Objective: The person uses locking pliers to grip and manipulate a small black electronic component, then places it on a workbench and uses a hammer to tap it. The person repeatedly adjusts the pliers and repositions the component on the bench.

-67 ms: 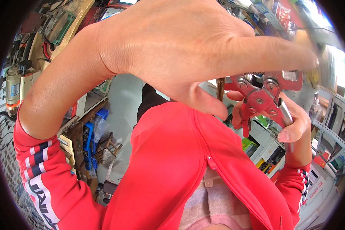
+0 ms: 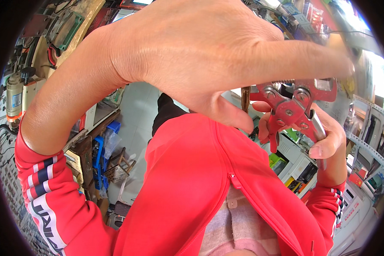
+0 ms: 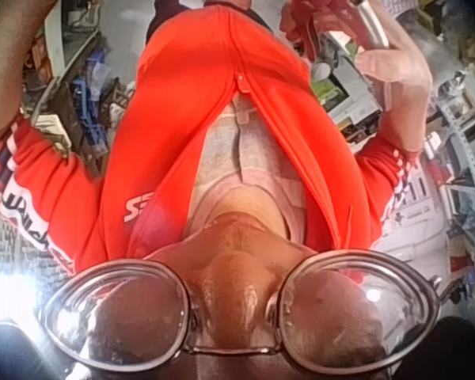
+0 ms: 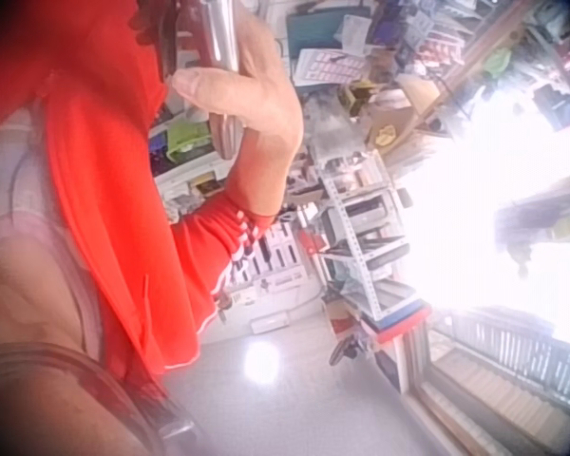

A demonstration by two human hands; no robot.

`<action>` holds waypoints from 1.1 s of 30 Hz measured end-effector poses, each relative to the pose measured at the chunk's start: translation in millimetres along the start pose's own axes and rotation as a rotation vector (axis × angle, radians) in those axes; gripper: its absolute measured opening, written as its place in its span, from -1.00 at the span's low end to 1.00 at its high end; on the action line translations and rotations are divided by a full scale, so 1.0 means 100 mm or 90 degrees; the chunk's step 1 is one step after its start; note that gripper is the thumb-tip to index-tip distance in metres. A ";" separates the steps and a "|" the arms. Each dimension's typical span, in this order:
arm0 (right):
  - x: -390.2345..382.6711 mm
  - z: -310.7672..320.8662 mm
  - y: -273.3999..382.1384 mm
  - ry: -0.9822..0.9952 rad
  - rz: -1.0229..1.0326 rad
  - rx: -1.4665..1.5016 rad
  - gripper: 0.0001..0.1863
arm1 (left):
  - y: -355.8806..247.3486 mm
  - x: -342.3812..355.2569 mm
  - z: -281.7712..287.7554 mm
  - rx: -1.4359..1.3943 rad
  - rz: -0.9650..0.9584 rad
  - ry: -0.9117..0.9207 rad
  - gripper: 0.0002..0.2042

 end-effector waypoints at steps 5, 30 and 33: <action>0.01 -0.03 0.03 -0.019 0.008 -0.007 -0.04 | 0.03 0.07 -0.05 -0.001 -0.007 -0.006 -0.60; 0.20 -0.13 -0.23 -0.012 0.124 0.217 0.07 | 0.20 -0.09 0.17 -0.076 0.069 -0.094 -0.58; 0.35 -0.15 -0.33 0.127 0.224 0.385 0.05 | 0.28 -0.04 0.17 -0.179 0.113 -0.171 -0.58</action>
Point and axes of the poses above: each hand's wrist, its own x-axis towards the middle knuckle, its own z-axis out of the back of the hand, y = z × x, the point moved 4 cm from there along x, towards the middle knuckle, and after that the axes turned 2 degrees about x, right-handed, at the moved point
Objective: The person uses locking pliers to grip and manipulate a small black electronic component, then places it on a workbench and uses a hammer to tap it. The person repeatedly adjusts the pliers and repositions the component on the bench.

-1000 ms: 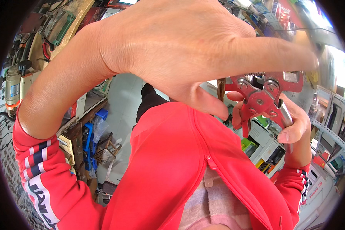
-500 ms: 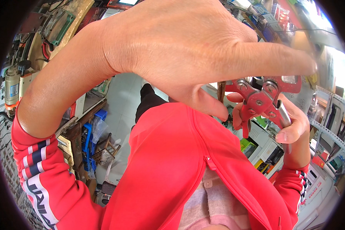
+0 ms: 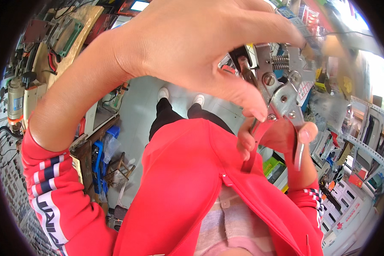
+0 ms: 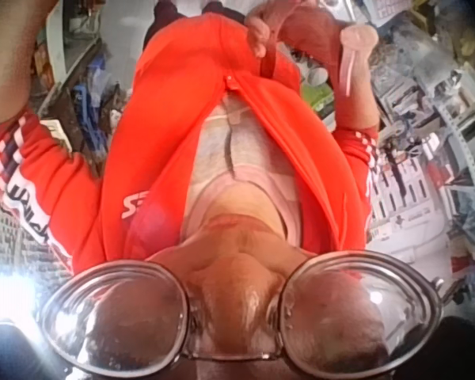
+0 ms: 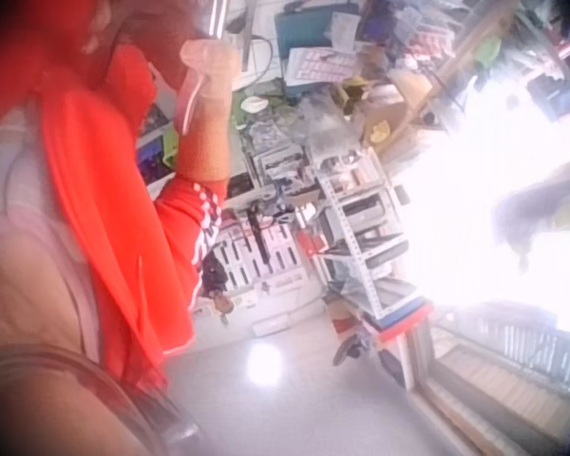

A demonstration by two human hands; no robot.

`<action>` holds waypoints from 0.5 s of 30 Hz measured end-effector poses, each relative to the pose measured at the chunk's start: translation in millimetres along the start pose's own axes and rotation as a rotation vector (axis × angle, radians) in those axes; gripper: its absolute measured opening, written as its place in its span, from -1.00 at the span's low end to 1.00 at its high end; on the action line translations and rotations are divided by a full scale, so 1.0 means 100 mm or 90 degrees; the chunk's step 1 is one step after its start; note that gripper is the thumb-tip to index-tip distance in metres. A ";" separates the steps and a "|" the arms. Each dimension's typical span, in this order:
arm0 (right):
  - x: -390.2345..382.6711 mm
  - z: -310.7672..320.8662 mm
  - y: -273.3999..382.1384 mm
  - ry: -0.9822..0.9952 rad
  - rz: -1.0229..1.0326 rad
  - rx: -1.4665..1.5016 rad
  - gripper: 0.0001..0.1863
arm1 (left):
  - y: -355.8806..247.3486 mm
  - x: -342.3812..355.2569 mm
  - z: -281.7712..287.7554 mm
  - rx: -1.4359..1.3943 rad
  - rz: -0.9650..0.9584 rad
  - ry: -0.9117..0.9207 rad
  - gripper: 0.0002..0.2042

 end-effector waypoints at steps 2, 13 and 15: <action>0.10 0.02 -0.06 0.215 0.017 0.137 -0.05 | 0.04 0.05 -0.05 -0.102 0.025 -0.056 -0.58; 0.21 0.10 -0.10 0.605 0.079 0.314 -0.38 | 0.09 0.41 -0.25 -0.388 0.182 -0.131 -0.61; 0.18 0.09 -0.08 0.629 0.071 0.321 -0.39 | 0.02 0.41 -0.25 -0.326 0.172 -0.130 -0.59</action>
Point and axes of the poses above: each hand's wrist, its own x-axis towards the middle knuckle, its own z-axis out of the back of the hand, y = z × x, the point moved 4 cm from there along x, towards the middle knuckle, and after that the axes turned 2 degrees about x, right-handed, at the moved point
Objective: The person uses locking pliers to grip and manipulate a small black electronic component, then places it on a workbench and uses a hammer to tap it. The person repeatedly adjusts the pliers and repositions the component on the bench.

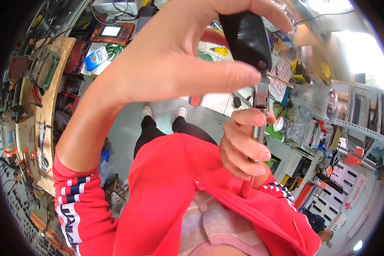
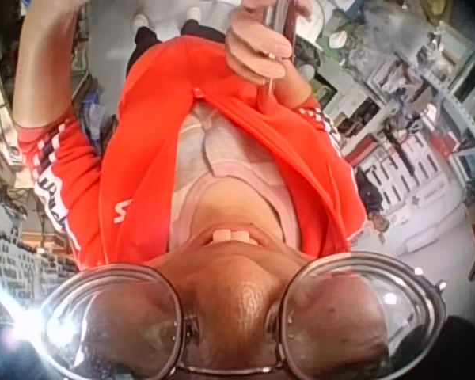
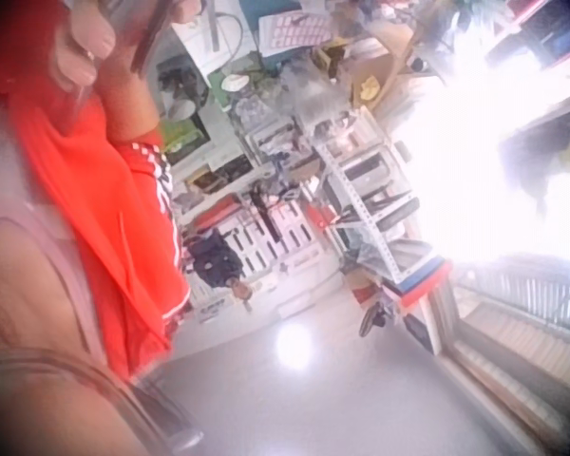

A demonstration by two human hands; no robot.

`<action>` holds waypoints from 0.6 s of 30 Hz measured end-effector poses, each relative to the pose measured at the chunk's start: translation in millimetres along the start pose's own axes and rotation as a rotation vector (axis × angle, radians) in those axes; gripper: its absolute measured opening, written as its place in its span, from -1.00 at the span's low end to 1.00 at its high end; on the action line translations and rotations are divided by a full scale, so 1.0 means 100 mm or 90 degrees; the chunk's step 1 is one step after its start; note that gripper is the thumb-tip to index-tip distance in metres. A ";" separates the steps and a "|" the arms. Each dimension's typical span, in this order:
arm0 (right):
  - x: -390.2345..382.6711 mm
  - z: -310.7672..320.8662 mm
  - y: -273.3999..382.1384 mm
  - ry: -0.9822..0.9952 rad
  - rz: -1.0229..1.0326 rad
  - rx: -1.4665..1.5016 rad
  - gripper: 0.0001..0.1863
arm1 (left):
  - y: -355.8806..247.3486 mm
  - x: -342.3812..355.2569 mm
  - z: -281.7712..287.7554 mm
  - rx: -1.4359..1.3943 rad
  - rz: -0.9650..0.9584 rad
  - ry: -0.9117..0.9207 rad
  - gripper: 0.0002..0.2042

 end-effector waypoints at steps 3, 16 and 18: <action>0.00 -0.01 0.00 0.031 -0.022 0.010 -0.43 | -0.07 -0.07 -0.04 0.068 -0.039 -0.006 -0.56; 0.04 0.02 -0.09 0.049 -0.020 0.058 -0.51 | -0.16 -0.21 -0.18 0.162 -0.101 -0.038 -0.42; 0.03 0.01 -0.09 0.050 -0.029 0.083 -0.52 | -0.17 -0.22 -0.19 0.168 -0.101 -0.043 -0.40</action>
Point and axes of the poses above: each hand's wrist, its own x-axis towards the middle knuckle, its own z-axis out of the back of the hand, y = z × x, the point moved 4 cm from there along x, towards the middle knuckle, and after that the axes turned 2 degrees about x, right-handed, at the moved point
